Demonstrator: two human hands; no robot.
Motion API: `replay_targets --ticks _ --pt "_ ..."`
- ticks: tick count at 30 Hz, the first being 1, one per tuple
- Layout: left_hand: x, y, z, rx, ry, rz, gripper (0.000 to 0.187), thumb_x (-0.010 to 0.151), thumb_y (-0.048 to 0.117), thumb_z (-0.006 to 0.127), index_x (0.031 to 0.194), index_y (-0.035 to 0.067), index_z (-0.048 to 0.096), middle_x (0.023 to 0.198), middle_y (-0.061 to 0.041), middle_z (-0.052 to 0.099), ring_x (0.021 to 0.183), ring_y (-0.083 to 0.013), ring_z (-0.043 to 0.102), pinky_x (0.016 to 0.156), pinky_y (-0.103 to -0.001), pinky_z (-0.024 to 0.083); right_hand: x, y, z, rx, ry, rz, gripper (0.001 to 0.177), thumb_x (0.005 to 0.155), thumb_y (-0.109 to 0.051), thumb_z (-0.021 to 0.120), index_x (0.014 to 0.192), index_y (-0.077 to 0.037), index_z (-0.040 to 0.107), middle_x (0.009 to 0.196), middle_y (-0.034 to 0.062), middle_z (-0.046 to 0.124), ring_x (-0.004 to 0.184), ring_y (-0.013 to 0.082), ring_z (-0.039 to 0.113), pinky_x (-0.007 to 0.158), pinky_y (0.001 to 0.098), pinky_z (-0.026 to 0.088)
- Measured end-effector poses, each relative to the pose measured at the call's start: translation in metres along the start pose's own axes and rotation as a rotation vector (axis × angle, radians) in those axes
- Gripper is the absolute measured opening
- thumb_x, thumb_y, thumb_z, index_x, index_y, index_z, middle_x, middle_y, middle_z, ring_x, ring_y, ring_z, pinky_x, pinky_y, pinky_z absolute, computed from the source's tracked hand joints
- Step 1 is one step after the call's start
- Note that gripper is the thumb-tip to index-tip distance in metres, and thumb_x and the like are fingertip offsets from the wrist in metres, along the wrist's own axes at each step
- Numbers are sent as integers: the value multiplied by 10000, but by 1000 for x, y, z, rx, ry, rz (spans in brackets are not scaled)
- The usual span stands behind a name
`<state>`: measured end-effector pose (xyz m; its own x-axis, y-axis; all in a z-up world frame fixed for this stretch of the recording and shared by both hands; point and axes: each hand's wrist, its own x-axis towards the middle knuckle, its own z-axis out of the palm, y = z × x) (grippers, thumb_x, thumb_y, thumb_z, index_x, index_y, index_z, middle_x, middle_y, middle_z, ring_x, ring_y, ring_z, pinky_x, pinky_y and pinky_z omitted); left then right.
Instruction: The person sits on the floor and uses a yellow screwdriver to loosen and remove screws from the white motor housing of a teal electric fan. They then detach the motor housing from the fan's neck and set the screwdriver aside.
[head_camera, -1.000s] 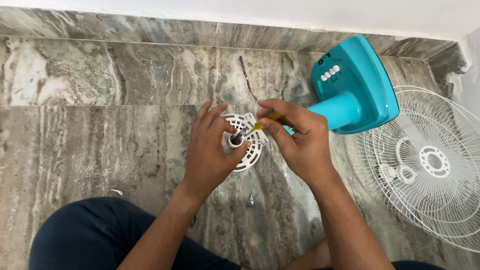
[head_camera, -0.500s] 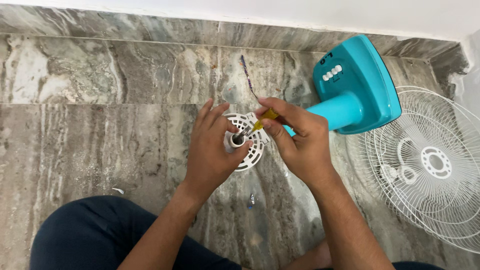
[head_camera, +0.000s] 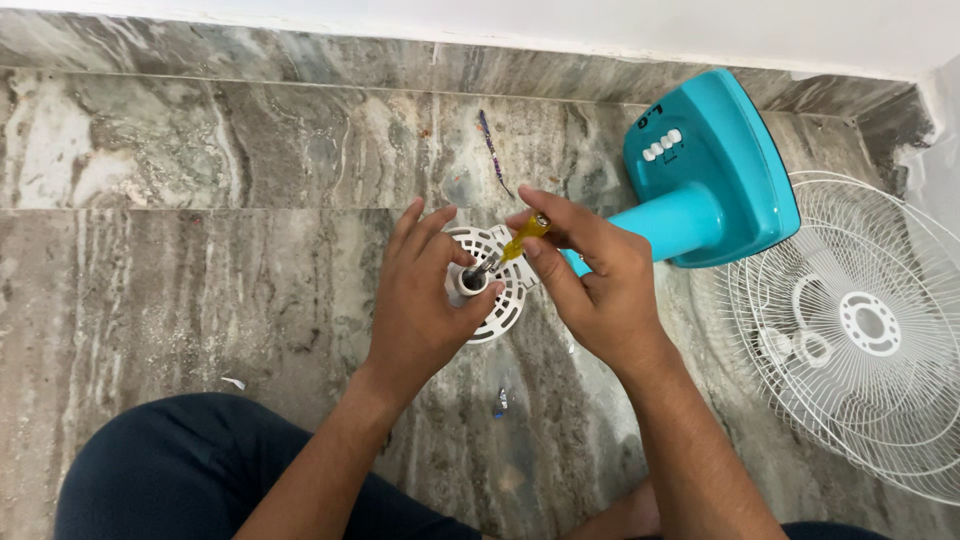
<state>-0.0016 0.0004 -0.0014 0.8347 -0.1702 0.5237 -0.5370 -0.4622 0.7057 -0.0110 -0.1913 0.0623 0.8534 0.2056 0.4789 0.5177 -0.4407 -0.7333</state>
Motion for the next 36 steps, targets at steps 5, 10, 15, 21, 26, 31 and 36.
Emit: replay_targets --ticks 5,10,15,21,26,31,36 --pt "-1 0 1 0 -4 -13 340 798 207 848 950 56 584 1408 -248 575 1471 -499 381 1183 -574 315 -2 2 2 -87 68 25 336 940 -26 795 1262 -19 699 1074 113 768 979 167 770 874 289 632" --pt "0 -2 1 -3 -2 -11 340 800 210 850 948 58 584 1401 -248 577 1471 -489 388 1196 -572 312 0 1 2 -86 95 36 300 927 -46 809 1206 -21 703 1104 110 766 1003 169 775 885 285 643" --pt "0 -1 1 -4 -12 -15 346 798 214 850 962 54 590 1405 -258 571 1469 -491 384 1198 -578 304 -2 0 -3 -7 -15 -39 339 1039 -5 631 1378 1 622 1248 146 740 1136 218 749 961 316 617" --pt "0 0 0 -2 -15 -14 337 803 213 851 952 56 593 1391 -264 576 1467 -489 385 1201 -581 298 0 0 1 10 19 41 328 1058 -17 619 1383 -49 627 1191 124 771 1094 196 770 912 303 623" --pt "1 -1 1 -1 -5 -1 342 804 208 852 949 53 584 1371 -258 583 1452 -481 410 1212 -587 300 2 -4 -3 -42 -80 -59 375 1045 3 604 1418 -33 594 1256 142 743 1126 206 742 948 319 603" --pt "0 0 1 0 2 0 344 796 199 855 946 54 581 1373 -267 580 1449 -504 399 1188 -581 304 3 -5 1 4 -39 -5 347 1019 47 638 1356 -36 641 1256 136 743 1164 211 743 955 308 617" --pt "1 0 0 -5 6 8 347 792 192 848 959 50 579 1389 -264 580 1454 -499 400 1193 -575 319 1 -2 -3 2 15 58 321 961 27 730 1275 -34 699 1157 118 775 1040 182 764 896 287 619"
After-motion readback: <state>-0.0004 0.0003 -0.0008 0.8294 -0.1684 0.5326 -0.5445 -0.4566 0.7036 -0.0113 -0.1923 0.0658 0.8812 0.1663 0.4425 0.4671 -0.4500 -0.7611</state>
